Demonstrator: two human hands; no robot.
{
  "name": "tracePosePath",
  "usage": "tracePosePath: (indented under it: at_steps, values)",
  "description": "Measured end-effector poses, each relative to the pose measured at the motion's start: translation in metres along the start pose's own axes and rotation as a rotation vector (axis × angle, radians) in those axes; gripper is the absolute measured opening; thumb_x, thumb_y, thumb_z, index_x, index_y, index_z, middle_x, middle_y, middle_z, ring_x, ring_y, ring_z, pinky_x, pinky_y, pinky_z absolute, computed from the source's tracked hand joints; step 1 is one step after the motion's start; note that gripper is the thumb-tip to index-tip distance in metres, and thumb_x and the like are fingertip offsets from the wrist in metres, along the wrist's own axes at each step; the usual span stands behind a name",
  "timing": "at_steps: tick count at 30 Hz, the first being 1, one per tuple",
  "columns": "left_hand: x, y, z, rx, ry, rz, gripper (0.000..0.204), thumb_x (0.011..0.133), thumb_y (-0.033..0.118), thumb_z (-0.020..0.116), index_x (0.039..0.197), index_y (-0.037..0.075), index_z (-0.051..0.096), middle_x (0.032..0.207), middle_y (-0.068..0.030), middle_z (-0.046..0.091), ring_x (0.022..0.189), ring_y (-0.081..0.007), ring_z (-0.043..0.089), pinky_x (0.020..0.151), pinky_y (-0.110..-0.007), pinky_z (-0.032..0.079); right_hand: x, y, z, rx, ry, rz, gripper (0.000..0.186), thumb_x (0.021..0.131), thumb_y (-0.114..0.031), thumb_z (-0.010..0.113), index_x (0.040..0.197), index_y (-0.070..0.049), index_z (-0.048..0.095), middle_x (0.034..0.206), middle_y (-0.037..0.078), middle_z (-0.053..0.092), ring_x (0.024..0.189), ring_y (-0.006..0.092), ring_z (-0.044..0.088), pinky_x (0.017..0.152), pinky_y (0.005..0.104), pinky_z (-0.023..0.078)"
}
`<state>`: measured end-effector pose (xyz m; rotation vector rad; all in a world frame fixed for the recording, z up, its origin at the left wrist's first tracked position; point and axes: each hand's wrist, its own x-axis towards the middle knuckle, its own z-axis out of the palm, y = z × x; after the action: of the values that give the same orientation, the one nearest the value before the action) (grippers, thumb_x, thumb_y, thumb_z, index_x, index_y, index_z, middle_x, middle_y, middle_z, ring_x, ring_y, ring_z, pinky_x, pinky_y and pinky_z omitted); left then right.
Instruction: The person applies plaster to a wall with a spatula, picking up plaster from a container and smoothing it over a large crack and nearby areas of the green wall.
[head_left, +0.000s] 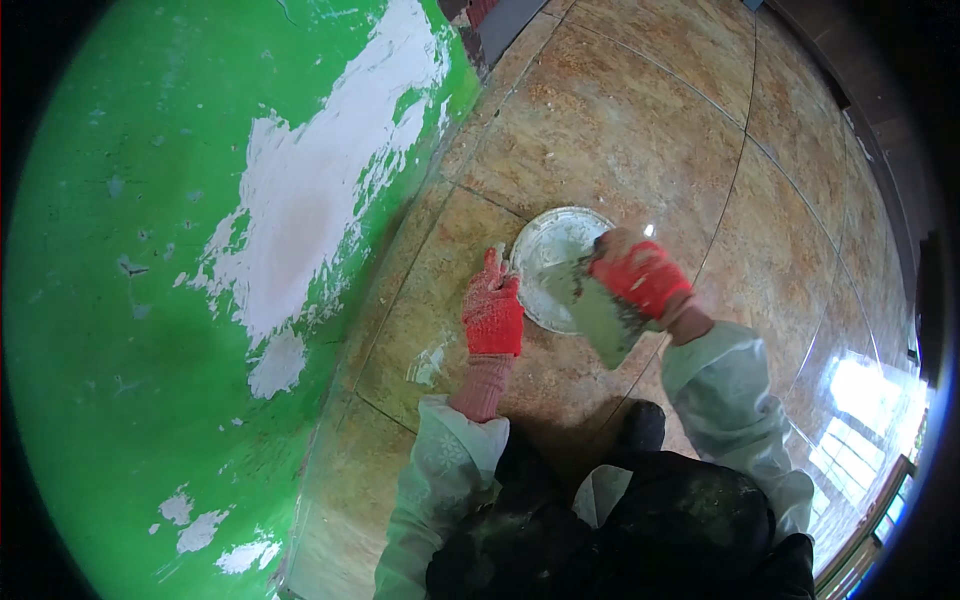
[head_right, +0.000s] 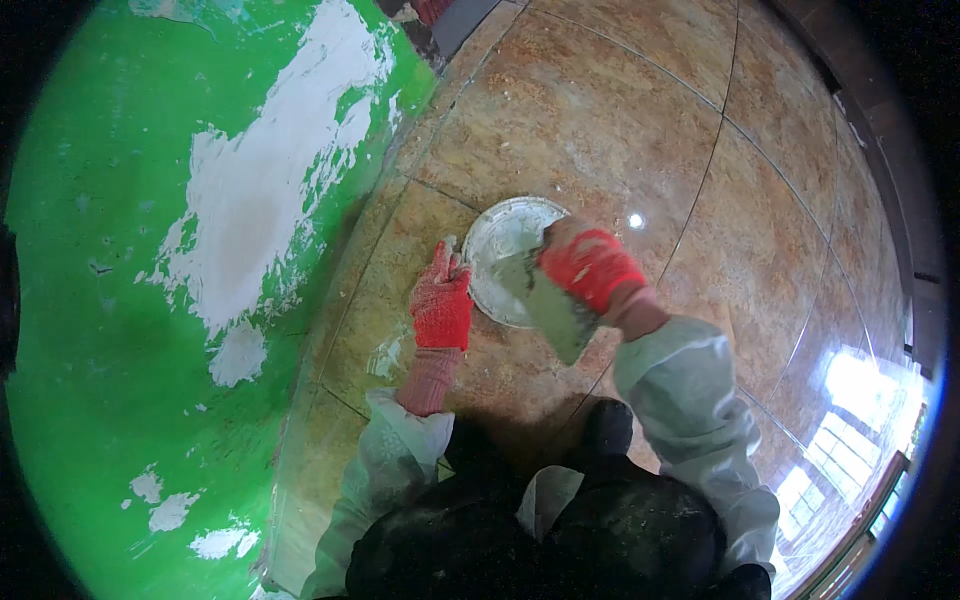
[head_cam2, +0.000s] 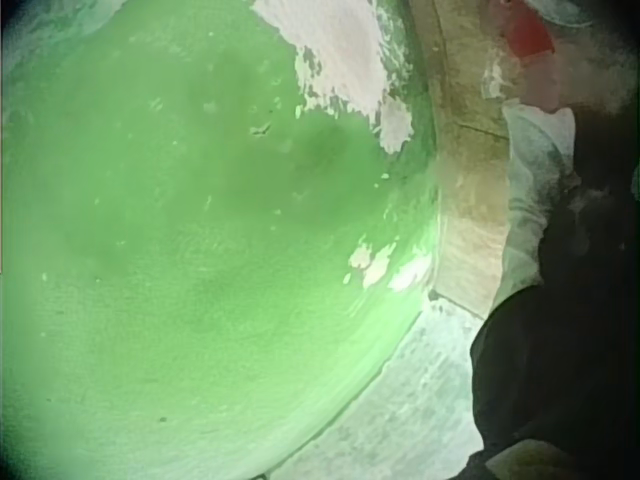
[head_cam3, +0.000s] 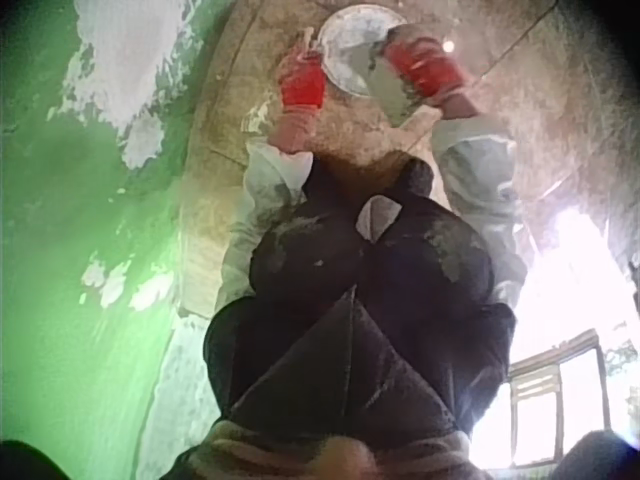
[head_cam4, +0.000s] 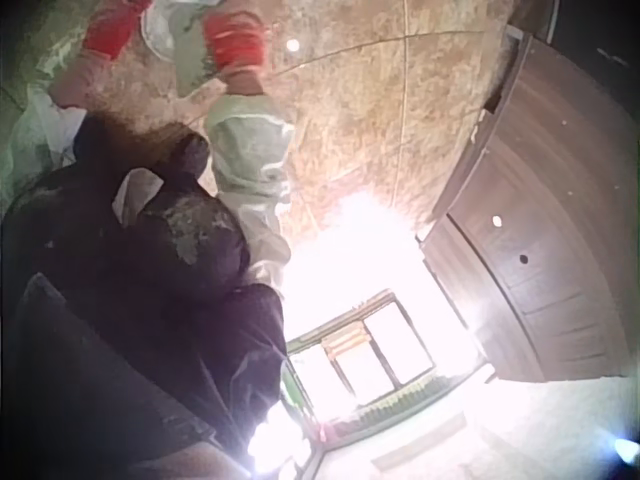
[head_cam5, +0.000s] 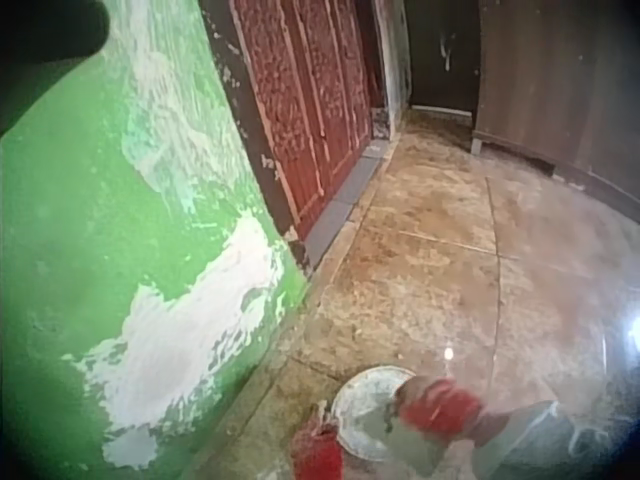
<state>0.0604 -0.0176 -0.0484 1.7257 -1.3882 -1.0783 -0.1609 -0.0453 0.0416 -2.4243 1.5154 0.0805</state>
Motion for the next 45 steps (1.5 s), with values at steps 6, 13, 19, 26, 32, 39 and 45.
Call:
tracePosePath:
  at_steps: [6, 13, 19, 26, 32, 39, 45]
  values:
    - [0.004, 0.004, -0.003, 0.156, -0.001, 0.045, 0.051, 0.084, 0.019, 0.058, 0.132, 0.009, 0.044, 0.099, -0.0151, 0.064, 0.086, -0.0272, 0.063, 0.074, -0.037, 0.049, 0.008, 0.005, -0.002, 0.209, -0.06, 0.14, 0.024, 0.08, -0.024, 0.054, 0.085, -0.002, 0.062, 0.086, 0.017, 0.06, 0.082, 0.0342, 0.06, 0.07, 0.0422, 0.049]
    - [0.004, -0.002, -0.007, 0.158, 0.013, 0.097, 0.051, 0.084, 0.019, 0.058, 0.133, 0.012, 0.044, 0.102, -0.0151, 0.063, 0.085, -0.0245, 0.064, 0.072, -0.036, 0.051, 0.011, -0.013, 0.005, 0.148, 0.094, 0.033, 0.024, 0.081, -0.024, 0.053, 0.09, -0.003, 0.059, 0.081, 0.016, 0.058, 0.077, 0.0324, 0.06, 0.067, 0.0411, 0.049]
    - [0.001, 0.028, -0.014, 0.117, -0.073, -0.103, 0.054, 0.082, 0.02, 0.062, 0.132, 0.01, 0.046, 0.103, -0.0145, 0.063, 0.091, -0.0207, 0.063, 0.078, -0.032, 0.05, 0.016, -0.026, -0.011, 0.252, 0.007, 0.283, 0.026, 0.082, -0.025, 0.053, 0.09, -0.002, 0.061, 0.091, 0.017, 0.061, 0.085, 0.0315, 0.061, 0.063, 0.0408, 0.051]
    - [0.005, 0.015, -0.005, 0.248, -0.071, -0.005, 0.053, 0.083, 0.017, 0.062, 0.132, 0.008, 0.045, 0.103, -0.0138, 0.064, 0.088, -0.0193, 0.064, 0.074, -0.031, 0.051, 0.019, 0.015, -0.019, 0.171, -0.051, 0.263, 0.03, 0.08, -0.029, 0.055, 0.084, -0.001, 0.066, 0.083, 0.019, 0.062, 0.079, 0.0319, 0.063, 0.066, 0.0393, 0.051]
    - [0.005, -0.007, -0.001, 0.077, -0.061, -0.04, 0.049, 0.084, 0.019, 0.058, 0.13, 0.009, 0.047, 0.099, -0.016, 0.065, 0.084, -0.0248, 0.065, 0.072, -0.035, 0.051, 0.04, 0.0, -0.03, 0.303, -0.168, 0.338, 0.033, 0.077, -0.033, 0.056, 0.084, -0.001, 0.065, 0.084, 0.022, 0.062, 0.078, 0.0365, 0.061, 0.065, 0.0425, 0.05]
    - [0.004, -0.007, -0.003, 0.028, -0.044, -0.025, 0.053, 0.082, 0.009, 0.062, 0.132, 0.005, 0.045, 0.113, -0.0126, 0.062, 0.097, -0.0177, 0.062, 0.077, -0.029, 0.05, 0.033, -0.016, -0.015, 0.338, -0.002, 0.233, 0.033, 0.074, -0.031, 0.059, 0.088, -0.003, 0.068, 0.089, 0.021, 0.064, 0.081, 0.0361, 0.063, 0.07, 0.0421, 0.051]
    - [0.003, 0.025, -0.009, 0.02, -0.089, -0.067, 0.053, 0.082, 0.007, 0.062, 0.132, 0.006, 0.046, 0.111, -0.0134, 0.063, 0.098, -0.018, 0.062, 0.077, -0.029, 0.05, 0.044, 0.031, -0.039, 0.535, -0.215, 0.579, 0.033, 0.072, -0.032, 0.062, 0.09, -0.004, 0.067, 0.086, 0.018, 0.065, 0.079, 0.0295, 0.065, 0.071, 0.039, 0.05]
